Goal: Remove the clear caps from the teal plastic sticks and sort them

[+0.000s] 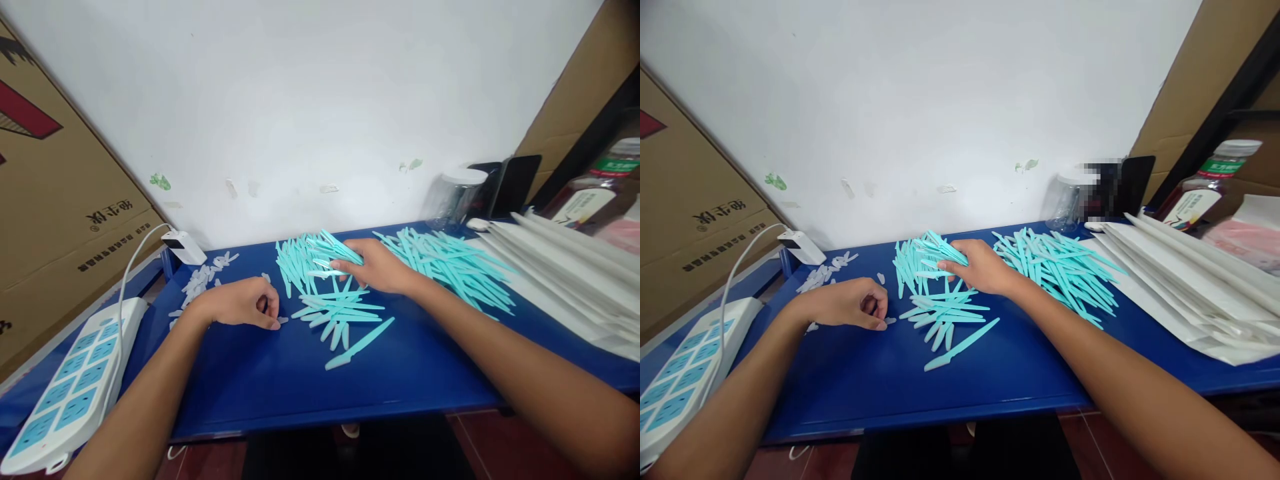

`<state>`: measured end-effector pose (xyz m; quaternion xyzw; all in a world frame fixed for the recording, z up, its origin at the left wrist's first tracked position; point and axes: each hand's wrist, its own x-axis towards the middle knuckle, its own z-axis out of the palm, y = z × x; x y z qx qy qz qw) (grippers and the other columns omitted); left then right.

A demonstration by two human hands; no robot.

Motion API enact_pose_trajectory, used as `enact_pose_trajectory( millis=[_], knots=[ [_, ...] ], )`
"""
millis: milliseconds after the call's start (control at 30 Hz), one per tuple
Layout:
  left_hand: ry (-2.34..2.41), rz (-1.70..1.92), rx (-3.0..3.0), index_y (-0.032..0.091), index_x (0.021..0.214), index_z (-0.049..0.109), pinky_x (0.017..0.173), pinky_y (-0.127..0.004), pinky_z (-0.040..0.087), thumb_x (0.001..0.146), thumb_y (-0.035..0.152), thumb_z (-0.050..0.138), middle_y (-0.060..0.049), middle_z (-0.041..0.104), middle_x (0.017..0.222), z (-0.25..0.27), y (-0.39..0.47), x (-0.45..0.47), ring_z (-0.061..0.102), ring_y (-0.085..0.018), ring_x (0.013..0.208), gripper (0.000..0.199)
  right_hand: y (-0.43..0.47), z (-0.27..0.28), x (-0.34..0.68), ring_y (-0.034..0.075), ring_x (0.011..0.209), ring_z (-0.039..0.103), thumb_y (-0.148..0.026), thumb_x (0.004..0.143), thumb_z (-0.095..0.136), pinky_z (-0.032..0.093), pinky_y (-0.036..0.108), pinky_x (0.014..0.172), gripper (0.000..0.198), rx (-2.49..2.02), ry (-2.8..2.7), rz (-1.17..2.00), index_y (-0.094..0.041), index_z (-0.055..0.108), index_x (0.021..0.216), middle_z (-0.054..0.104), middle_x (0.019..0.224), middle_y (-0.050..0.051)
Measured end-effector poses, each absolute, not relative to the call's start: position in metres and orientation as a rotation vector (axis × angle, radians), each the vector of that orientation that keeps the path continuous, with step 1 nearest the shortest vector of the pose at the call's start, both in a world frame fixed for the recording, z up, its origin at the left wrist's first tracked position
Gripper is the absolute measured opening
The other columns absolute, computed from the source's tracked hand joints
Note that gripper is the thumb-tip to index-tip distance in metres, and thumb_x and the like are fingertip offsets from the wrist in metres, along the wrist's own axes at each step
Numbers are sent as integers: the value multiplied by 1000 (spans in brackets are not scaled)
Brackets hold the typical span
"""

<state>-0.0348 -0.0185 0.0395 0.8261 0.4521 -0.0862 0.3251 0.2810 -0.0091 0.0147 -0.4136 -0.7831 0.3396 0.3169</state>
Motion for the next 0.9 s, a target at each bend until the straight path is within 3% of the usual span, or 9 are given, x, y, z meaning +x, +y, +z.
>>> enact_pose_trajectory(
  millis=[100, 233, 433, 533, 633, 767, 900],
  knots=[
    [1186, -91, 2122, 20, 87, 71, 59, -26, 45, 82, 56, 74, -2, 70, 73, 43, -19, -31, 61, -18, 67, 37, -10, 15, 281, 15, 47, 61, -52, 92, 66, 47, 29, 48, 34, -1088, -2055, 912, -20, 60, 84, 75, 76, 3],
    [1220, -65, 2139, 20, 94, 72, 58, -25, 44, 74, 58, 81, -1, 70, 74, 39, -17, -28, 62, -18, 68, 44, -11, 15, 280, 15, 48, 61, -50, 91, 67, 46, 28, 47, 33, -1082, -2060, 907, -20, 58, 83, 73, 75, 3],
    [1133, -79, 2163, 20, 88, 74, 59, -25, 45, 87, 53, 72, -3, 71, 76, 37, -20, -26, 63, -17, 70, 33, -11, 16, 279, 15, 50, 61, -49, 91, 68, 46, 28, 47, 31, -1080, -2057, 930, -20, 59, 83, 73, 75, 3],
    [1131, 99, 2072, 20, 96, 68, 61, -26, 51, 93, 55, 64, -5, 75, 87, 41, -20, -25, 68, -18, 74, 34, -12, 16, 279, 16, 51, 62, -49, 91, 68, 46, 28, 47, 31, -1057, -2048, 946, -20, 60, 84, 72, 75, 3],
    [1131, 321, 2003, 21, 103, 64, 56, -26, 52, 96, 56, 61, -5, 75, 83, 38, -18, -22, 67, -17, 65, 36, -13, 16, 279, 16, 52, 63, -49, 91, 68, 46, 27, 46, 33, -1037, -2057, 942, -20, 56, 81, 70, 73, 2],
    [1086, 584, 1964, 18, 105, 68, 59, -26, 54, 94, 52, 66, -6, 74, 86, 27, -14, -14, 66, -15, 64, 35, -15, 14, 277, 18, 58, 67, -49, 90, 69, 43, 26, 46, 36, -1028, -2079, 947, -21, 52, 77, 69, 73, 1],
    [1050, 714, 1906, 18, 113, 73, 64, -28, 58, 94, 49, 69, -7, 77, 91, 17, -13, -8, 70, -16, 69, 37, -15, 13, 275, 16, 62, 66, -47, 94, 66, 44, 27, 55, 30, -980, -2133, 912, -20, 59, 82, 72, 77, 2]
  ],
)
